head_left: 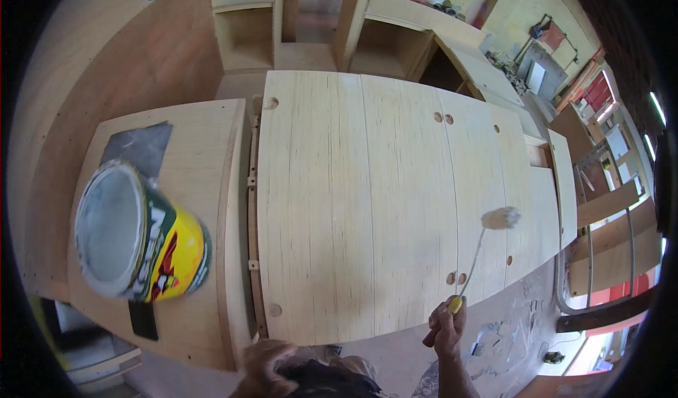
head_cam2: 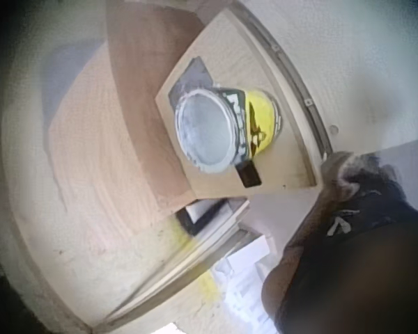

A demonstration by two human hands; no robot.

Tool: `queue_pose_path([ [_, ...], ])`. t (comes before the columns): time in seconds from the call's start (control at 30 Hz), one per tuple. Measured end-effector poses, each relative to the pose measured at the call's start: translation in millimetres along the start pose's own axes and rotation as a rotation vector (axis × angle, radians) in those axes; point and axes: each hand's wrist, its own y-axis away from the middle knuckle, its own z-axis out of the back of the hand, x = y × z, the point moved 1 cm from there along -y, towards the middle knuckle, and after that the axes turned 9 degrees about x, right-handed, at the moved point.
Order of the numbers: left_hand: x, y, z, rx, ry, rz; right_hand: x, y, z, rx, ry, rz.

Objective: Applying white paint to wooden cabinet panels using a roller.

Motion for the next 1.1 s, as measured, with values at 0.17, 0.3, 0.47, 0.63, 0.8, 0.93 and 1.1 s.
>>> queue_pose_path([
  [0.17,16,-73,-31,-0.065,0.347,0.224,-1,7,-29,0.137,0.179,-0.007],
  [0.3,24,-94,-40,-0.046,0.4,0.257,-6,11,-32,0.13,0.282,-0.079],
  [0.47,34,-137,-44,-0.168,0.082,0.099,-6,-38,-42,0.266,0.47,-0.036],
  [0.63,29,-172,-49,-0.201,0.04,0.101,-8,-92,-40,0.369,0.388,0.051],
  [0.8,37,-204,-95,-0.162,0.012,0.077,-3,-166,-25,0.417,0.247,0.191],
  [0.93,0,-250,-102,0.144,0.063,0.043,5,-189,-12,0.421,-0.044,-0.015],
  [1.1,86,-207,-175,0.452,-0.137,0.019,4,-188,-4,0.446,0.197,0.184],
])
